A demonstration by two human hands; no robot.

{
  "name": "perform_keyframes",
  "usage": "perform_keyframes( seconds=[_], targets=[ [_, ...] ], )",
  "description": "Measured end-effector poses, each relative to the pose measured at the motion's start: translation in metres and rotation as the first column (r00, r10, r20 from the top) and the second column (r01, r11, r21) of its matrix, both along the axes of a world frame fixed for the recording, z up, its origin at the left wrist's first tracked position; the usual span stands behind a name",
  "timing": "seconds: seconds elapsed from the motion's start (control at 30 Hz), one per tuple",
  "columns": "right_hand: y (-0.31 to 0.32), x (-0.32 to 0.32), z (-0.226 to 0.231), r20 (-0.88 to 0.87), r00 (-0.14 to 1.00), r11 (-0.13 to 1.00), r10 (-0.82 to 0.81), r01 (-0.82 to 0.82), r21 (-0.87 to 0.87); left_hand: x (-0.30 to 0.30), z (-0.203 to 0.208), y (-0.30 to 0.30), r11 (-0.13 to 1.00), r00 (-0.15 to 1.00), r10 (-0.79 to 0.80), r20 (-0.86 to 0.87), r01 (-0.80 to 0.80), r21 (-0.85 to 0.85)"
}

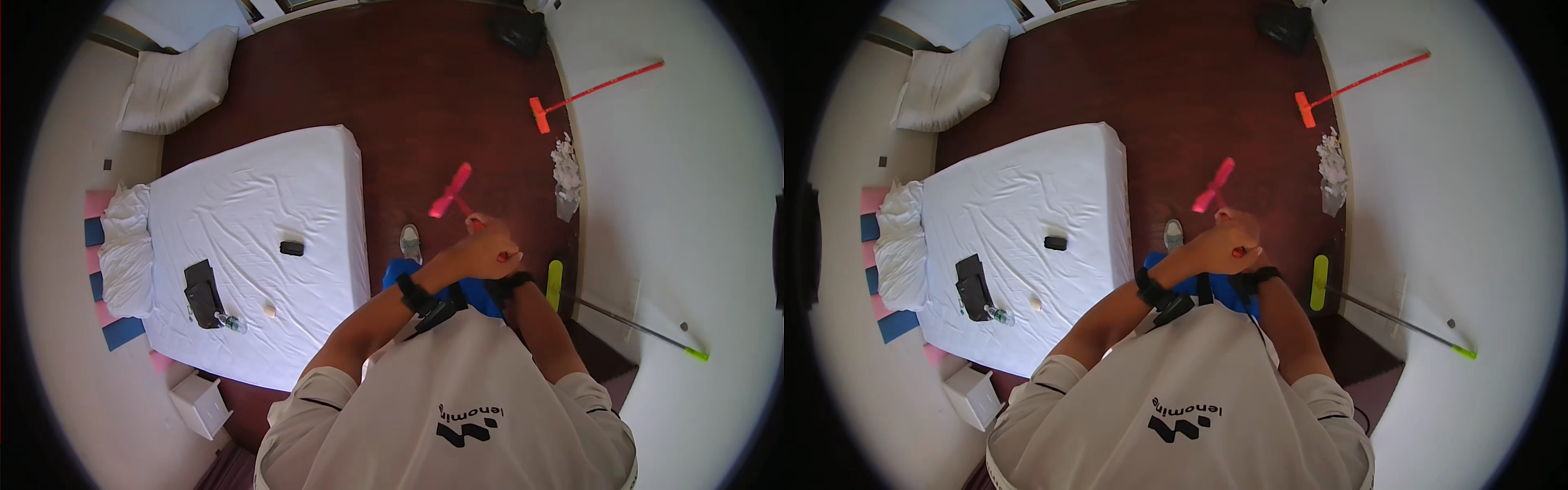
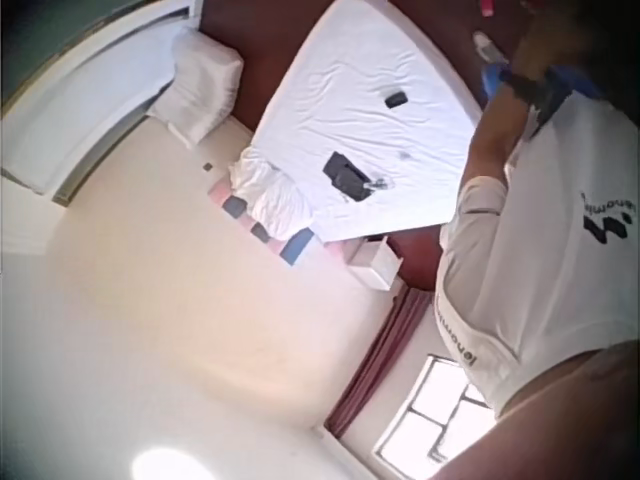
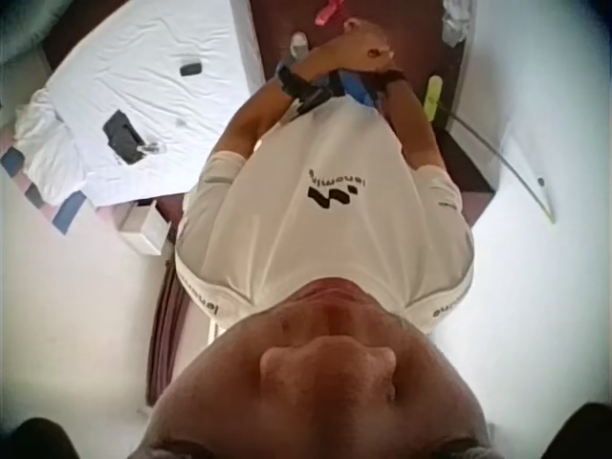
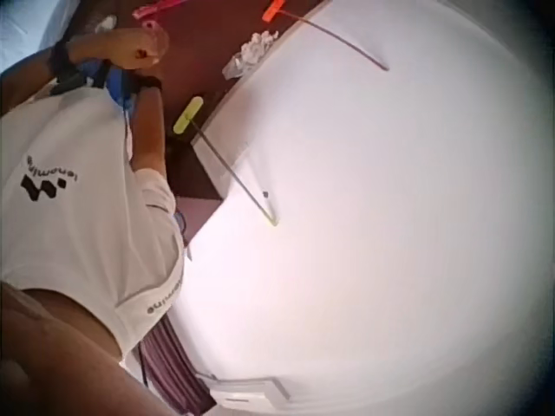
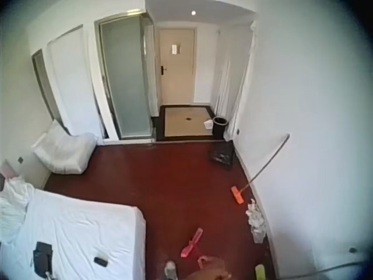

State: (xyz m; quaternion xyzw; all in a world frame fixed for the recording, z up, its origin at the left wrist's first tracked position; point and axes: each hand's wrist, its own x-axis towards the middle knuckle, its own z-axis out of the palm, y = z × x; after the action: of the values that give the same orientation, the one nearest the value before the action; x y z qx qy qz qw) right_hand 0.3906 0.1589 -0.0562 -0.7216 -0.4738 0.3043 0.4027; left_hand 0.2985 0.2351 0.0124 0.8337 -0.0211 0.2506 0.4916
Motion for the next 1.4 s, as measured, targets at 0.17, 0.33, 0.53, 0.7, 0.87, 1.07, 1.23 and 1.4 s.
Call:
perform_keyframes(
  seconds=[0.17, 0.33, 0.53, 0.7, 0.87, 1.07, 1.23, 1.4],
  targets=[
    [0.093, -0.047, -0.007, 0.201, 0.973, 0.991, -0.116, 0.099, 0.091, -0.029, 0.023, 0.058, 0.997, 0.978, 0.012, -0.207, -0.027, -0.067],
    [0.141, -0.045, -0.022, 0.212, 0.976, 0.999, 0.051, -0.053, 0.006, -0.04, 0.008, 0.099, 0.983, 0.974, 0.176, -0.146, -0.181, -0.027],
    [0.131, 0.025, -0.068, 0.245, 0.966, 0.959, 0.084, -0.011, -0.284, -0.016, -0.034, 0.142, 0.969, 0.986, 0.078, -0.147, -0.11, -0.222],
    [0.148, 0.064, -0.053, 0.294, 0.948, 0.849, 0.125, 0.051, -0.526, 0.022, -0.022, 0.163, 0.929, 0.992, 0.081, -0.098, -0.11, -0.354],
    [0.184, 0.075, -0.037, 0.17, 0.985, 0.971, 0.041, 0.002, -0.241, 0.065, 0.022, 0.18, 0.972, 0.986, 0.166, 0.018, -0.161, -0.17],
    [0.256, 0.047, -0.054, -0.019, 1.0, 0.976, 0.003, 0.001, 0.216, 0.076, -0.011, 0.209, 0.925, 0.886, 0.371, -0.277, -0.38, 0.022],
    [0.276, 0.062, -0.119, 0.002, 0.999, 0.93, 0.037, -0.035, 0.365, 0.081, -0.031, 0.239, 0.884, 0.834, 0.429, -0.348, -0.466, -0.028],
    [0.261, 0.105, -0.124, 0.089, 0.99, 0.988, 0.112, -0.12, 0.094, 0.109, -0.019, 0.245, 0.957, 0.95, 0.238, -0.201, -0.265, -0.12]
  ],
)
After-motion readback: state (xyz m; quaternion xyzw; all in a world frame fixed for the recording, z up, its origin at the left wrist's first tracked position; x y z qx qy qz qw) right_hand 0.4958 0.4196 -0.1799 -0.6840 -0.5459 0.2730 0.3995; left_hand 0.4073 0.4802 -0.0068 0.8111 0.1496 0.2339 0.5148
